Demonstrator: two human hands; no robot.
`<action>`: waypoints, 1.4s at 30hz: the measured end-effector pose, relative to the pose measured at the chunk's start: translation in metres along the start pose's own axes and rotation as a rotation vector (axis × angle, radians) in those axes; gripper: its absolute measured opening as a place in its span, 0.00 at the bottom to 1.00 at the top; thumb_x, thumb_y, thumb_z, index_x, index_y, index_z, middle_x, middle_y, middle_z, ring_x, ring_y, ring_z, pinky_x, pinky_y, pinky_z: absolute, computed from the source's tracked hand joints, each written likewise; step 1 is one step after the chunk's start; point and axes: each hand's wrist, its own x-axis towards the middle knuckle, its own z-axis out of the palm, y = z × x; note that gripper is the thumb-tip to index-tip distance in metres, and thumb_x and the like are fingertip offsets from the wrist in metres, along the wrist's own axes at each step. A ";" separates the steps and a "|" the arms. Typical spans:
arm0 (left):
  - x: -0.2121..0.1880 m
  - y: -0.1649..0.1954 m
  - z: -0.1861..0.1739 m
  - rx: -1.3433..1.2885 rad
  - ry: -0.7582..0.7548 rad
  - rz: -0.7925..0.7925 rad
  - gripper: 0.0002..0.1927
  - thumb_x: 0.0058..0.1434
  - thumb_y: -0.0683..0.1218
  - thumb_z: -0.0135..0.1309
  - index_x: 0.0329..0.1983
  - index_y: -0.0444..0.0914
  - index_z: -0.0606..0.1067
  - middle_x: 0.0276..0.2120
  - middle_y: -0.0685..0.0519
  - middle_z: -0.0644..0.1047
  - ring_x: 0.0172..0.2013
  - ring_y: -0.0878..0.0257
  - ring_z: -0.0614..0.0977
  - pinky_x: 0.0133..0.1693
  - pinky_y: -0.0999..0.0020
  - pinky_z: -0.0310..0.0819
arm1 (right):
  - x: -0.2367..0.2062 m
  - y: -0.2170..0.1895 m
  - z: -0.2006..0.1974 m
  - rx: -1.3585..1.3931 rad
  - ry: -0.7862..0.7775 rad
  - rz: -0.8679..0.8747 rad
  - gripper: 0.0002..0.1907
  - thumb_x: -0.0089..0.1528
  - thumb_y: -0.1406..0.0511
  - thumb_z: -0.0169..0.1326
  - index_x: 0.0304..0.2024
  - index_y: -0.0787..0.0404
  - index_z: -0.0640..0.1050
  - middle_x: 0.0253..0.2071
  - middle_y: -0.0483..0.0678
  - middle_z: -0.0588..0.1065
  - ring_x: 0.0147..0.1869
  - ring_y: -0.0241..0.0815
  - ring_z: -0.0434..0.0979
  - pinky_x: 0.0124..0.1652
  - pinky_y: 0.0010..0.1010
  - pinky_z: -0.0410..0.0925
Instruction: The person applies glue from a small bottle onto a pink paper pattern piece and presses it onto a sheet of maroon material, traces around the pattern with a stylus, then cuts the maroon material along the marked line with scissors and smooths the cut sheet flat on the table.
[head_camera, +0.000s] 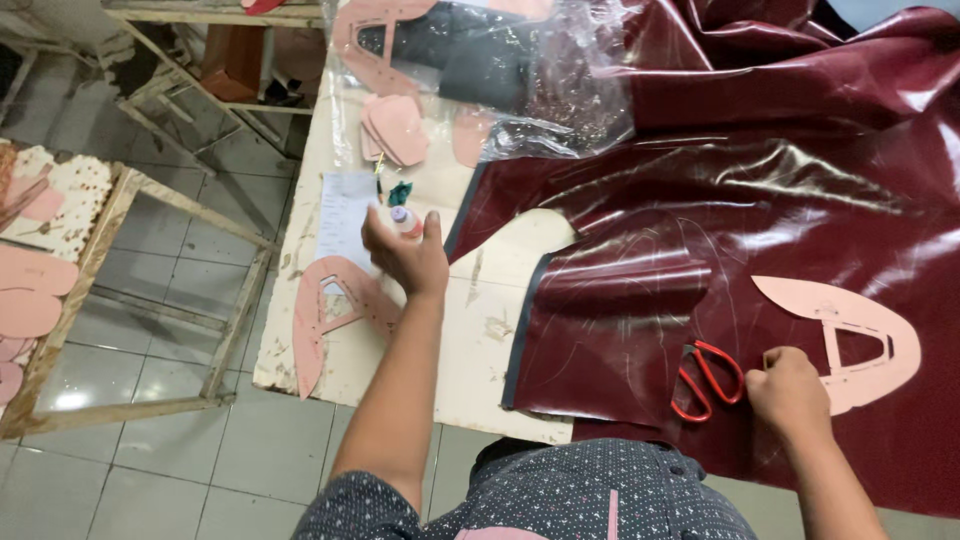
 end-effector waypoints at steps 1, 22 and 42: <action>0.012 -0.002 -0.005 0.006 -0.024 0.098 0.37 0.55 0.50 0.66 0.64 0.32 0.65 0.60 0.37 0.71 0.61 0.40 0.70 0.59 0.46 0.62 | -0.003 0.002 -0.001 0.030 0.027 -0.013 0.18 0.58 0.65 0.57 0.50 0.67 0.81 0.47 0.66 0.80 0.54 0.63 0.80 0.54 0.49 0.71; -0.090 -0.126 -0.272 0.242 -0.059 -0.255 0.28 0.61 0.46 0.57 0.64 0.30 0.71 0.56 0.36 0.74 0.55 0.40 0.76 0.54 0.52 0.72 | -0.133 -0.151 0.054 0.533 -0.556 -0.461 0.12 0.62 0.69 0.54 0.48 0.61 0.81 0.41 0.48 0.82 0.42 0.38 0.81 0.42 0.30 0.74; 0.184 -0.371 -0.367 -0.008 -0.271 -0.256 0.13 0.64 0.48 0.55 0.43 0.34 0.72 0.43 0.42 0.74 0.43 0.45 0.77 0.47 0.51 0.71 | -0.209 -0.540 0.188 0.166 -0.085 -0.561 0.25 0.59 0.54 0.62 0.54 0.58 0.78 0.64 0.55 0.68 0.55 0.53 0.78 0.50 0.43 0.72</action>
